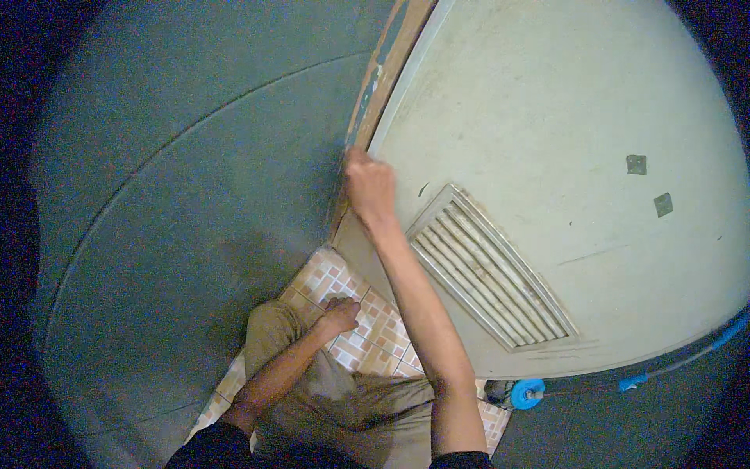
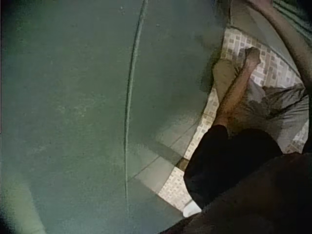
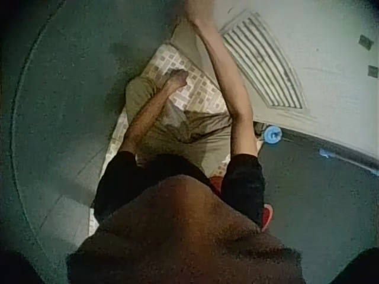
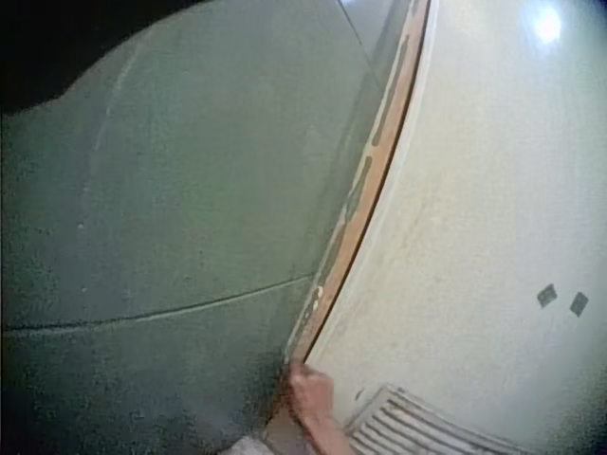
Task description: The person uses a small scraper tool to remove material from the edge of a door frame and the adjacent tiled wall while sitting on the floor.
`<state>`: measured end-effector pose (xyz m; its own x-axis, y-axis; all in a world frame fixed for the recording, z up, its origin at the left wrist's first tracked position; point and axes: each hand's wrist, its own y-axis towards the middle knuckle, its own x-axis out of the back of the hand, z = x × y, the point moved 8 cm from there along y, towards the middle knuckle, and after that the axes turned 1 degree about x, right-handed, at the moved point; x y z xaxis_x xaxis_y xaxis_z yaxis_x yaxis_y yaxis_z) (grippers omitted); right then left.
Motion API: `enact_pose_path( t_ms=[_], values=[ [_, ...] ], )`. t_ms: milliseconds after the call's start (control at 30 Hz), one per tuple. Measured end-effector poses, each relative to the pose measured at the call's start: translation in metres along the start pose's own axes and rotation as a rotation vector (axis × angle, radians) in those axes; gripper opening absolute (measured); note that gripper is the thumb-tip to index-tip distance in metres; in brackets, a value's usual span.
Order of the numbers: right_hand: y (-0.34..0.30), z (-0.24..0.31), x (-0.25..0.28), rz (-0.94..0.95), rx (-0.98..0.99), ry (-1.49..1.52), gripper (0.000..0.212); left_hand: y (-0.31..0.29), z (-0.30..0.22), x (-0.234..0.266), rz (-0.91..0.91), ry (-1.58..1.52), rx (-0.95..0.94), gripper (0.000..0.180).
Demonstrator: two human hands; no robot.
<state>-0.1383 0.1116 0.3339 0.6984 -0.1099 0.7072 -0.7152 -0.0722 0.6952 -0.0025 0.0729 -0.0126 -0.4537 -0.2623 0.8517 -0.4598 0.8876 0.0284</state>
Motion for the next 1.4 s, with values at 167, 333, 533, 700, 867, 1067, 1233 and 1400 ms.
enact_pose_path(
  t_ms=[167,333,533,700,867,1067,1233,1400],
  values=[
    [-0.009,-0.003,0.008,-0.123,0.007,0.012,0.019,0.006,-0.012,-0.001,0.034,0.052,0.047,0.013],
    [-0.008,-0.008,0.002,-0.064,0.004,-0.017,0.016,0.011,-0.01,0.002,0.199,0.018,0.082,0.011],
    [0.013,-0.003,0.03,-0.154,-0.032,0.02,0.012,0.009,-0.002,-0.001,0.062,0.011,0.064,0.011],
    [-0.031,-0.001,-0.036,0.112,0.067,-0.086,0.018,0.012,-0.009,0.004,0.114,-0.012,0.074,0.015],
    [0.021,-0.004,0.044,-0.126,-0.048,0.005,0.018,0.01,-0.006,0.005,0.231,0.005,0.121,0.018],
    [-0.033,-0.008,-0.029,0.075,0.062,-0.098,0.021,0.009,-0.017,0.01,0.074,0.024,0.051,0.016],
    [0.023,0.005,0.035,-0.191,0.021,-0.035,0.014,0.012,0.022,-0.027,0.04,0.028,0.002,0.015],
    [0.009,-0.012,0.039,-0.182,-0.002,-0.083,0.011,0.01,-0.016,0.008,0.144,0.036,0.049,0.017]
  ],
)
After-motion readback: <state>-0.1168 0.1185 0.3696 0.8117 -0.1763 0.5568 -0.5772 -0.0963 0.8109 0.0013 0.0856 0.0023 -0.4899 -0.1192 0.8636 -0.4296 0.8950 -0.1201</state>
